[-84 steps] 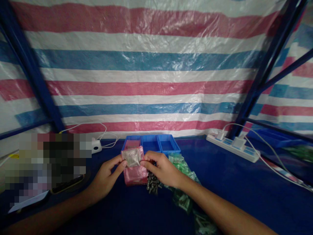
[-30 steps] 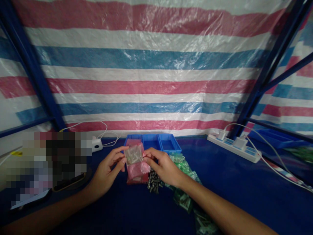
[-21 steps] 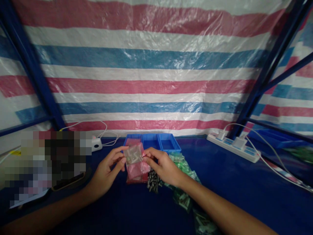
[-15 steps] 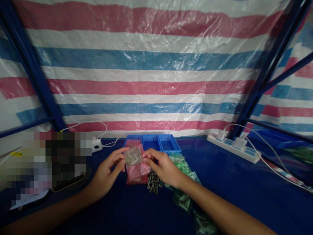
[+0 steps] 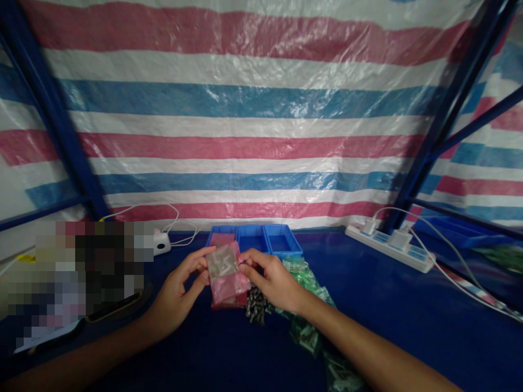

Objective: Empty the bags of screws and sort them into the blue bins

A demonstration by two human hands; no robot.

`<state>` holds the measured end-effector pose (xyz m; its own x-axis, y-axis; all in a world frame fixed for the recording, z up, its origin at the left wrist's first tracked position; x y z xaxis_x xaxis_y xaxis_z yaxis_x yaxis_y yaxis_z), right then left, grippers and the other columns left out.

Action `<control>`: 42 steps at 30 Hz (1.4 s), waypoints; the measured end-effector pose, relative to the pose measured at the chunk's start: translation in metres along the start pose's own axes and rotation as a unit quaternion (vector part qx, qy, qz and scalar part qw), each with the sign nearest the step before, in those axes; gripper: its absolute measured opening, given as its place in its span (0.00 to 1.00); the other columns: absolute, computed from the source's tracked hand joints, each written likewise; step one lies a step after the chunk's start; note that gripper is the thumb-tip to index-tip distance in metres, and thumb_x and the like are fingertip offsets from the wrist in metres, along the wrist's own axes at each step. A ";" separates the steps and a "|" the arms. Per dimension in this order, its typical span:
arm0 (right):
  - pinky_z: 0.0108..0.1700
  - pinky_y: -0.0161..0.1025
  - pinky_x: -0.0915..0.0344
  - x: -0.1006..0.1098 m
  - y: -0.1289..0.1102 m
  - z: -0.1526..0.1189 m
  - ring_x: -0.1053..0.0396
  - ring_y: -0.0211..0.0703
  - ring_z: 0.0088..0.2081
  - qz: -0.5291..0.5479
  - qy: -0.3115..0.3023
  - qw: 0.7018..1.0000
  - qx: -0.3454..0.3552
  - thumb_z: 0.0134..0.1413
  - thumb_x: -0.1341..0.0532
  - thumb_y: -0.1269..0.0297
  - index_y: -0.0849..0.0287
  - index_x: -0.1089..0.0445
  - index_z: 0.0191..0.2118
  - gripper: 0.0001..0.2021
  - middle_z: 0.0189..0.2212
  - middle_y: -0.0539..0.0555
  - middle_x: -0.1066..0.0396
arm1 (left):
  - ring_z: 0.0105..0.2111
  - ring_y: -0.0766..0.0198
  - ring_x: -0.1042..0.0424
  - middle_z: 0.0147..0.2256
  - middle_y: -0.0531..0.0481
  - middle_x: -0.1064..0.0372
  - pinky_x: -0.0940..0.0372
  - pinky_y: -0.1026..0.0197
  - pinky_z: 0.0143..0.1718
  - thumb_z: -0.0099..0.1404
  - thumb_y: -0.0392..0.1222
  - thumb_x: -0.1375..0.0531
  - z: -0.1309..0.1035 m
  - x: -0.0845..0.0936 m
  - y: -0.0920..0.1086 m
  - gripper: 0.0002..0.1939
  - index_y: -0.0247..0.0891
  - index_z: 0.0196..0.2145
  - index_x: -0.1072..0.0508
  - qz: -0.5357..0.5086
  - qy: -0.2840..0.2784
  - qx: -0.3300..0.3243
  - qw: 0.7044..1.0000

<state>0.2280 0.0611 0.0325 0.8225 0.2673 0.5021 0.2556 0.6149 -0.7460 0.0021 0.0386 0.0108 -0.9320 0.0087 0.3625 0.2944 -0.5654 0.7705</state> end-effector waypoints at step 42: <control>0.35 0.43 0.34 0.008 -0.001 0.002 0.32 0.42 0.33 -0.017 0.073 0.997 0.025 0.72 0.40 0.63 0.52 0.25 0.50 0.08 0.43 0.53 0.23 | 0.40 0.62 0.31 0.44 0.52 0.33 0.35 0.58 0.45 0.71 0.36 0.39 0.003 0.001 -0.003 0.28 0.52 0.66 0.35 0.093 0.004 -0.054 0.994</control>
<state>0.2336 0.0641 0.0383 0.8800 0.1366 0.4550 0.2621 0.6591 -0.7049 0.0011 0.0425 0.0105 -0.8658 -0.1105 0.4881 0.4369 -0.6425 0.6295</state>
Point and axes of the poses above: each hand's wrist, its own z-axis towards the middle knuckle, its own x-axis out of the back of the hand, y = z × x, the point moved 4 cm from there along z, towards the middle knuckle
